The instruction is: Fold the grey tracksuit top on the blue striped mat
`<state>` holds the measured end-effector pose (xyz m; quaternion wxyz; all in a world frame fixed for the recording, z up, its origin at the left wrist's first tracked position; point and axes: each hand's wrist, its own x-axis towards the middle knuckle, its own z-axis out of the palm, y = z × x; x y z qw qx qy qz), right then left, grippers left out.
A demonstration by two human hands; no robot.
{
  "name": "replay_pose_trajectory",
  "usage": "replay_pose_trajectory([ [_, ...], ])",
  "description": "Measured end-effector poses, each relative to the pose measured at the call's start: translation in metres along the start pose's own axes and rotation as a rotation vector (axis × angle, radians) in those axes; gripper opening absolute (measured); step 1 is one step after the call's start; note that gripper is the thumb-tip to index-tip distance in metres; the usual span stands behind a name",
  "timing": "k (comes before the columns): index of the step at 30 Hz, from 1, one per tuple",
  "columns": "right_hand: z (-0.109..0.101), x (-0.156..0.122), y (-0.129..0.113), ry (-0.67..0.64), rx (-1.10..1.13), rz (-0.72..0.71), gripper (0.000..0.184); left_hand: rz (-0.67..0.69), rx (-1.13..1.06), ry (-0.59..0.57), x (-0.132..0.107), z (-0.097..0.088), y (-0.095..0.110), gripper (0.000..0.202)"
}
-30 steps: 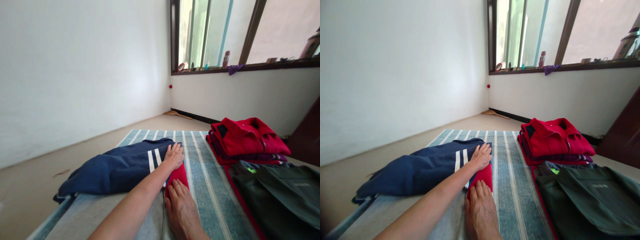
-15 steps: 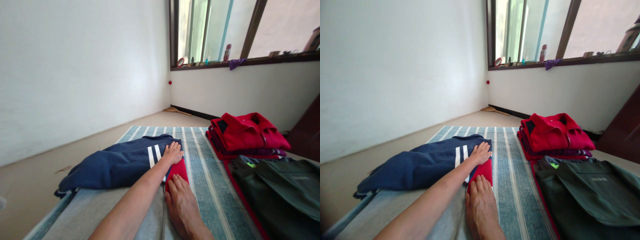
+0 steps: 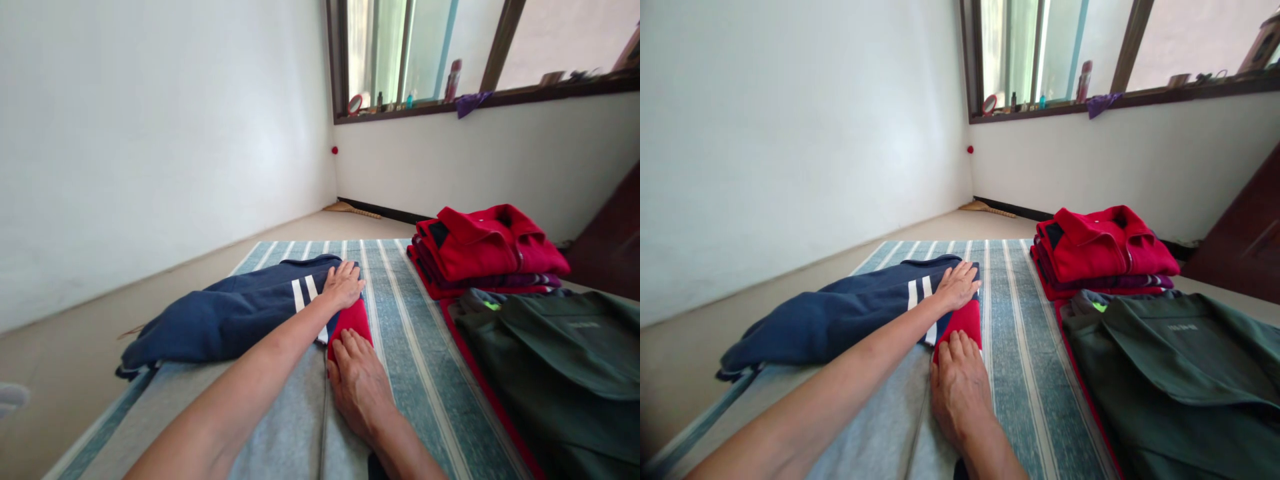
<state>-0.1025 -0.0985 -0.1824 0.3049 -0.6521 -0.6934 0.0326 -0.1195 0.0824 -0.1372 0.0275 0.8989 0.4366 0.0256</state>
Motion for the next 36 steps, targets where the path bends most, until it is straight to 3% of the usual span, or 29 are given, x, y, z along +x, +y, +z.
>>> replay_pose_trajectory([
  [9, -0.005, 0.000, 0.002, -0.009, -0.027, -0.035, 0.032, -0.008, -0.023, -0.074, -0.007, 0.019, -0.002, 0.059],
  [15, -0.008, 0.000, 0.006, -0.046, -0.013, -0.044, 0.032, 0.028, -0.027, 0.025, -0.028, -0.003, 0.009, 0.053],
  [18, -0.008, 0.000, 0.010, -0.058, 0.017, -0.065, 0.032, 0.106, -0.033, 0.103, -0.069, -0.016, 0.016, 0.044],
  [22, -0.008, -0.001, 0.015, -0.082, 0.043, -0.071, 0.032, 0.157, -0.085, 0.123, -0.158, -0.021, 0.028, 0.045],
  [25, -0.008, -0.002, 0.017, -0.091, 0.040, -0.073, 0.030, 0.105, -0.130, 0.113, -0.231, -0.022, 0.044, 0.051],
  [28, -0.009, -0.002, 0.017, -0.091, 0.023, -0.064, 0.028, 0.099, -0.170, -0.009, -0.287, -0.025, 0.065, 0.058],
  [31, -0.009, 0.000, 0.017, -0.091, 0.010, -0.064, 0.026, 0.123, -0.232, -0.216, -0.316, -0.028, 0.084, 0.068],
  [34, -0.010, 0.001, 0.018, -0.091, 0.002, -0.063, 0.025, 0.138, -0.254, -0.383, -0.323, -0.026, 0.095, 0.077],
  [36, -0.010, 0.002, 0.019, -0.092, 0.000, -0.064, 0.023, 0.126, -0.247, -0.428, -0.323, -0.021, 0.097, 0.078],
])
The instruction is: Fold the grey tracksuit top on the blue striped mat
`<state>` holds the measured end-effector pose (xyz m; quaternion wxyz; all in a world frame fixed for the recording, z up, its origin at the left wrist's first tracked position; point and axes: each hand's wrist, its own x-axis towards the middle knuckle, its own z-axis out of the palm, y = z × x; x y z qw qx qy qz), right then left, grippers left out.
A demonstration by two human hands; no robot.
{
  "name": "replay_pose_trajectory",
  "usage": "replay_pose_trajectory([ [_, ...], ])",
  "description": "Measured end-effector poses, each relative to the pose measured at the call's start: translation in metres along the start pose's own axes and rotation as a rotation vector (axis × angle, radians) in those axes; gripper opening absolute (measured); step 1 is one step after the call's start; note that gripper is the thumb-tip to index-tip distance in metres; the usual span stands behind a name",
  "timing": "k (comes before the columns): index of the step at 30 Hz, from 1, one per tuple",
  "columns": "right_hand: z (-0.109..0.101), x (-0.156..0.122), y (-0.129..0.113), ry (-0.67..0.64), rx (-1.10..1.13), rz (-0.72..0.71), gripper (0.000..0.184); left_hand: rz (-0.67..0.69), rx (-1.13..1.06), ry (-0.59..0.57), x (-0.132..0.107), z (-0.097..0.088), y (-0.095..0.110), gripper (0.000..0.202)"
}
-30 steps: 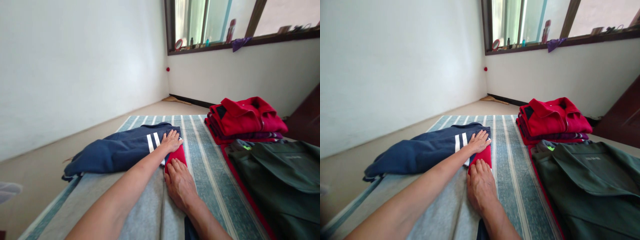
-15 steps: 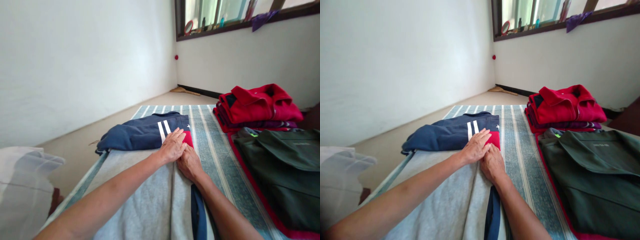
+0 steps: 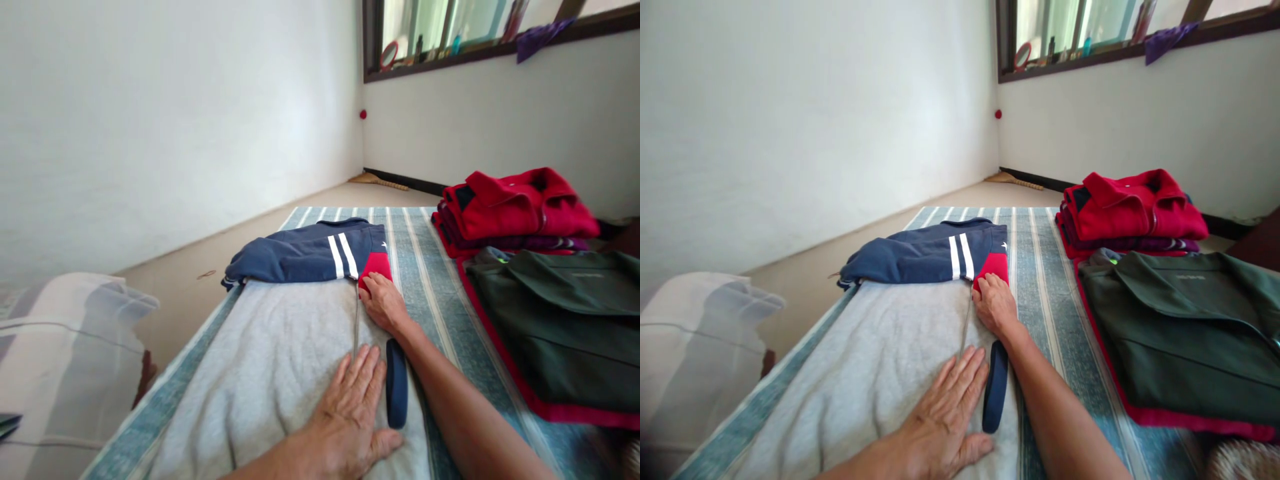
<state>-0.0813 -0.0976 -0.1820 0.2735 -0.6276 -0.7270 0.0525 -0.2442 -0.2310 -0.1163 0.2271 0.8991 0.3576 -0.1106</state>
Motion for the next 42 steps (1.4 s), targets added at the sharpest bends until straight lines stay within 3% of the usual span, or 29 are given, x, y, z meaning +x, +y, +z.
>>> replay_pose_trajectory([
  [5, -0.001, 0.001, 0.000, -0.004, -0.006, -0.009, 0.021, -0.002, 0.013, 0.011, 0.003, 0.007, -0.004, 0.077],
  [13, -0.013, 0.002, -0.005, -0.019, -0.038, -0.009, 0.022, 0.086, 0.020, 0.135, 0.005, 0.019, -0.011, 0.076],
  [17, -0.023, 0.002, -0.016, -0.037, -0.073, -0.024, 0.031, 0.112, 0.044, 0.211, 0.009, 0.029, -0.017, 0.074],
  [21, -0.017, -0.004, -0.026, -0.103, -0.113, -0.020, 0.045, 0.116, 0.065, 0.258, 0.014, 0.034, -0.020, 0.074],
  [25, -0.013, -0.007, -0.031, -0.138, -0.148, 0.012, 0.049, 0.120, 0.093, 0.295, 0.021, 0.035, -0.021, 0.075],
  [30, -0.032, -0.010, -0.041, -0.115, -0.180, 0.077, 0.050, 0.146, 0.094, 0.325, 0.029, 0.032, -0.024, 0.074],
  [35, -0.038, -0.028, -0.047, -0.090, -0.195, 0.165, 0.054, 0.222, 0.053, 0.435, 0.035, 0.023, -0.027, 0.063],
  [39, -0.033, -0.037, -0.044, -0.104, -0.193, 0.190, 0.052, 0.268, 0.055, 0.464, 0.029, 0.017, -0.024, 0.050],
  [42, -0.032, -0.039, -0.043, -0.085, -0.193, 0.192, 0.049, 0.256, 0.084, 0.540, 0.015, 0.019, -0.018, 0.051],
])
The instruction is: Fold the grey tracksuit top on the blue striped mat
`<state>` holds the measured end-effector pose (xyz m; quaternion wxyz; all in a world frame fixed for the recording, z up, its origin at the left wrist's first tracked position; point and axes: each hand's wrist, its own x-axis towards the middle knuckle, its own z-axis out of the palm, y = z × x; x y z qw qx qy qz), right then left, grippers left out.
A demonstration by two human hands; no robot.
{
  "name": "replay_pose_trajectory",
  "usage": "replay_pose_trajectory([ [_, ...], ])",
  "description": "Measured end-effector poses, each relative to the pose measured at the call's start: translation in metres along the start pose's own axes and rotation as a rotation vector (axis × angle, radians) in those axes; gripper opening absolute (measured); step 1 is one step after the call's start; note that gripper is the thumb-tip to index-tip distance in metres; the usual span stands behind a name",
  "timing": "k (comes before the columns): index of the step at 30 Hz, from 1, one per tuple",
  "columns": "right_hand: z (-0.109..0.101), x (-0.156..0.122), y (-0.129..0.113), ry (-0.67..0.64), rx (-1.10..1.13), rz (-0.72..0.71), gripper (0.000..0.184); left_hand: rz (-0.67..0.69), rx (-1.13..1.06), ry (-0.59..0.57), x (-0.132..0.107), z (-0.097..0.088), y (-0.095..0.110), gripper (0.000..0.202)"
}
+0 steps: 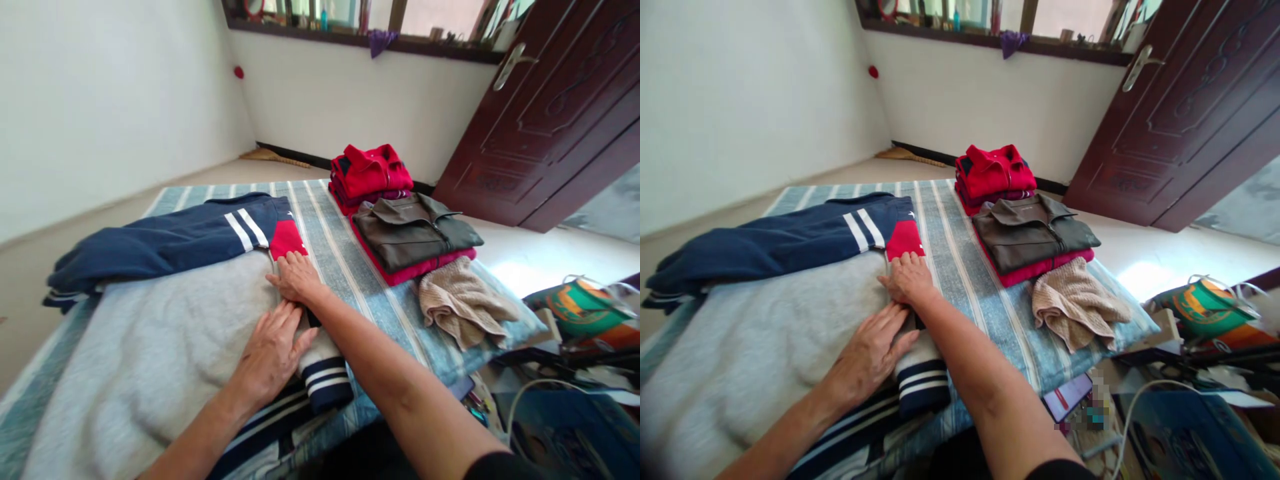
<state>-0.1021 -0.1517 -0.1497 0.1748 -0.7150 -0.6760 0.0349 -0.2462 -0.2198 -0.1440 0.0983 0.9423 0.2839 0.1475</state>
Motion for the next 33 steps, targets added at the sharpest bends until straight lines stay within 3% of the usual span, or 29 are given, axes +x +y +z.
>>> replay_pose_trajectory([
  [3, -0.001, -0.002, -0.001, 0.024, 0.000, 0.000, 0.047, 0.045, 0.024, 0.049, -0.018, -0.003, 0.011, 0.056],
  [8, -0.003, -0.004, -0.002, 0.034, -0.003, 0.007, 0.044, 0.127, 0.008, 0.015, -0.042, 0.000, 0.020, 0.059],
  [13, -0.021, -0.009, -0.013, 0.022, 0.005, -0.001, 0.048, 0.112, -0.018, 0.002, -0.047, 0.007, 0.018, 0.053],
  [18, -0.034, -0.037, -0.023, -0.022, 0.023, -0.057, 0.042, 0.123, -0.054, 0.063, -0.048, 0.008, 0.018, 0.051],
  [25, -0.020, -0.058, -0.017, -0.062, 0.061, -0.054, 0.029, 0.105, -0.100, 0.164, -0.053, 0.000, 0.023, 0.048],
  [29, -0.029, -0.062, -0.016, -0.025, 0.130, -0.040, 0.027, 0.052, -0.144, 0.223, -0.061, -0.010, 0.020, 0.038],
  [33, -0.043, -0.089, -0.011, 0.035, 0.216, -0.071, 0.030, 0.048, -0.174, 0.271, -0.069, -0.022, 0.015, 0.028],
])
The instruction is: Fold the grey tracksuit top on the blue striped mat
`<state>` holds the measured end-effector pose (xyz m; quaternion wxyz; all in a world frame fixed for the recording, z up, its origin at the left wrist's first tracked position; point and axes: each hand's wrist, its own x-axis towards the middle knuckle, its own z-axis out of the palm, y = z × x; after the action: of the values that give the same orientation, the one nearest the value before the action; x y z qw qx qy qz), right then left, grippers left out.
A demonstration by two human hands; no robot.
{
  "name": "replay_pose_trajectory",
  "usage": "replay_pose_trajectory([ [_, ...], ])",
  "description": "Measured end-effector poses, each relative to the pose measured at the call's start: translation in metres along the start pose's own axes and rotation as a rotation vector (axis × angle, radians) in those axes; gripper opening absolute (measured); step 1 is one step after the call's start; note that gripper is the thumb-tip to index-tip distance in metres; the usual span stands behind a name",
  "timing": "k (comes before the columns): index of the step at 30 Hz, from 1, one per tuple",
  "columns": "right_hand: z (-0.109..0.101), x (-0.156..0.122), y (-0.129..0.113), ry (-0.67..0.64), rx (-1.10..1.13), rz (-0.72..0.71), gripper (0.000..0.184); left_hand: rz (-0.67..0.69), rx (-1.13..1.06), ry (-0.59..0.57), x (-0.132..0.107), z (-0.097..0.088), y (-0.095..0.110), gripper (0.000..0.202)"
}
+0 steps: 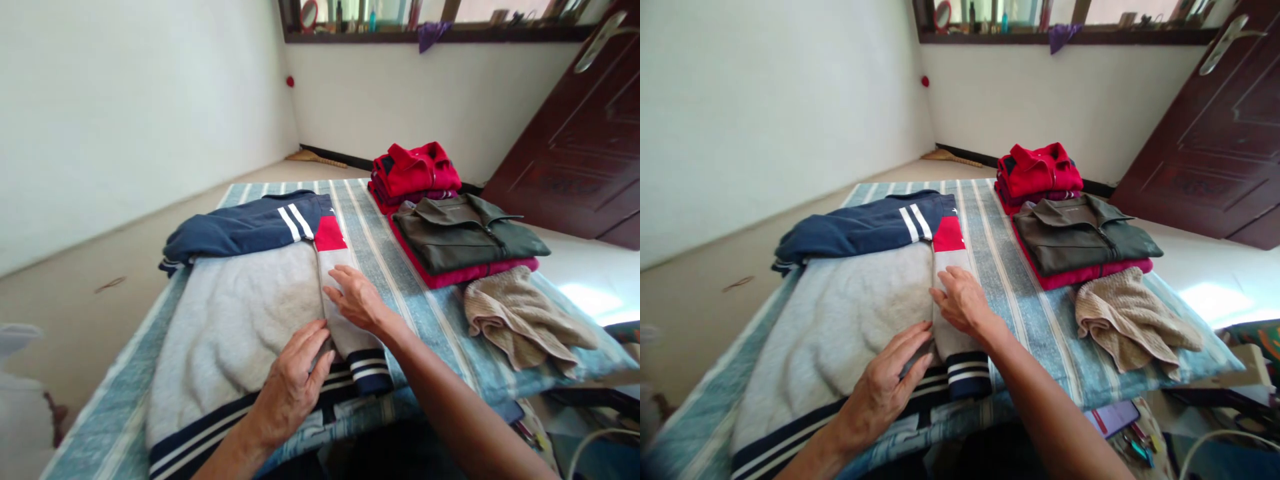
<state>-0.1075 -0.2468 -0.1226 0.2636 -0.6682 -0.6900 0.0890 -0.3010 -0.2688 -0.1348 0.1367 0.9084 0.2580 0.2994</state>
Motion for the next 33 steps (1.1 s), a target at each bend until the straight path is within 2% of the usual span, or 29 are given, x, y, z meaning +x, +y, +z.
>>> replay_pose_trajectory([
  [5, -0.005, -0.050, -0.002, 0.148, 0.177, -0.127, 0.028, 0.026, 0.014, 0.031, -0.009, -0.010, -0.003, 0.023],
  [10, 0.010, -0.078, -0.014, 0.108, 0.026, -0.152, 0.026, 0.026, 0.019, 0.006, -0.022, -0.009, -0.001, 0.023],
  [16, 0.024, -0.083, -0.017, 0.072, -0.135, -0.134, 0.027, 0.081, 0.068, -0.039, -0.029, -0.008, 0.002, 0.024],
  [28, 0.028, -0.085, -0.016, 0.134, -0.130, -0.135, 0.027, 0.074, 0.078, -0.046, -0.033, -0.005, 0.000, 0.022],
  [33, 0.029, -0.086, -0.015, 0.131, -0.126, -0.132, 0.027, 0.045, 0.076, -0.091, -0.035, -0.009, 0.005, 0.022],
])
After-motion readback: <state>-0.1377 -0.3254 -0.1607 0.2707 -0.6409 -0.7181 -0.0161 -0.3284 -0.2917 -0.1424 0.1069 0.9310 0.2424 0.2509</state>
